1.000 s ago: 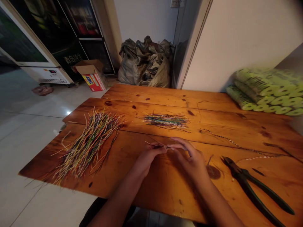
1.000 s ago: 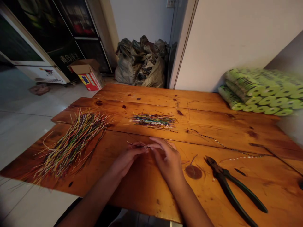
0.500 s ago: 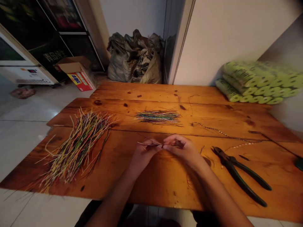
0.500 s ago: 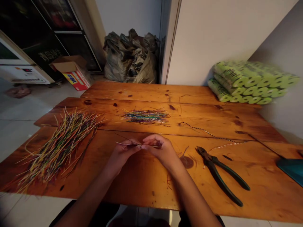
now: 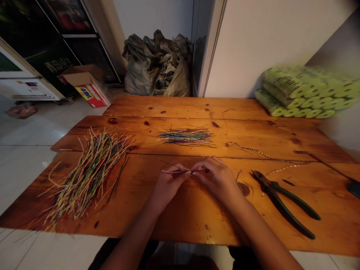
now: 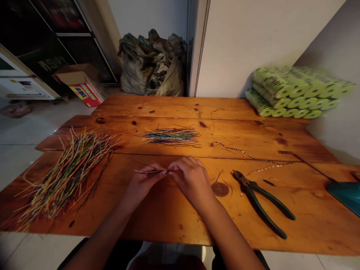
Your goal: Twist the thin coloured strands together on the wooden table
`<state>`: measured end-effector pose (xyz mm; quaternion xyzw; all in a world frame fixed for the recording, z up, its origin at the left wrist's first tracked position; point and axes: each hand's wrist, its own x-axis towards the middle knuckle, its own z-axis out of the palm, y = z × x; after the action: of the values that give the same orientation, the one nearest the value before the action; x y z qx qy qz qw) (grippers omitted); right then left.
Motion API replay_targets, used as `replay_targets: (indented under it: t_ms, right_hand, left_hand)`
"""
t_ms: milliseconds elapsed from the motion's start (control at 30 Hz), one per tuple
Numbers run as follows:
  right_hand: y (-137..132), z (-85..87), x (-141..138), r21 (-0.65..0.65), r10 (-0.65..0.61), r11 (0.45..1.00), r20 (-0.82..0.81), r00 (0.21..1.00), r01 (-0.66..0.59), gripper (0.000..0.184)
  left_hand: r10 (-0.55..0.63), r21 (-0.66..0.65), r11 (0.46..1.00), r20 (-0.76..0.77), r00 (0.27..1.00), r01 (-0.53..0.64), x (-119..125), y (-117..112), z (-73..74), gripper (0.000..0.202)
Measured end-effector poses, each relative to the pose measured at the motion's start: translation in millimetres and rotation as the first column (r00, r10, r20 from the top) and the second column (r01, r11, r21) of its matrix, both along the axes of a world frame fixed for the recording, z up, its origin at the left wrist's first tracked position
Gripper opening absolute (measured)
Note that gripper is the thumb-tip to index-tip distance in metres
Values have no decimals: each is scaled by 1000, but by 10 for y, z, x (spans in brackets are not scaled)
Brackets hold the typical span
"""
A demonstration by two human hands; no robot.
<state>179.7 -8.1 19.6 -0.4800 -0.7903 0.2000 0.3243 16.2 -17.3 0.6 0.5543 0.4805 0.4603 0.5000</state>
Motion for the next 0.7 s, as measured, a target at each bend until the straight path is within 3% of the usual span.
replay_targets:
  t_ms: [133, 267, 400, 500, 567, 633, 700]
  right_hand:
    - [-26, -22, -17, -141, 0, 990, -104, 995, -15, 21]
    - [-18, -51, -43, -366, -53, 928, -314, 948, -70, 29]
    - [-12, -64, -86, -431, -166, 902, -433, 886, -42, 35]
    - [-35, -47, -111, -394, -204, 919, -490, 847, -6, 43]
    - [-63, -28, -120, -322, -204, 945, -441, 874, 59, 45]
    - [-94, -13, -124, -165, -185, 977, -325, 928, 137, 40]
    - [-118, -10, -121, 77, -135, 985, -199, 971, 152, 26]
  left_hand:
    - [29, 178, 984, -177, 984, 3, -37, -6, 4, 12]
    - [78, 338, 941, -269, 960, 18, -52, -2, 9, 11]
    - [90, 324, 946, -245, 965, -5, -40, -8, 40, 12]
    - [79, 251, 967, -169, 982, -34, -22, -17, 41, 13]
    - [63, 171, 984, -80, 995, -49, -7, -21, 18, 13]
    - [66, 58, 996, 38, 997, -68, 11, -24, -11, 10]
    - [101, -60, 994, 157, 982, -93, 31, -30, -33, 7]
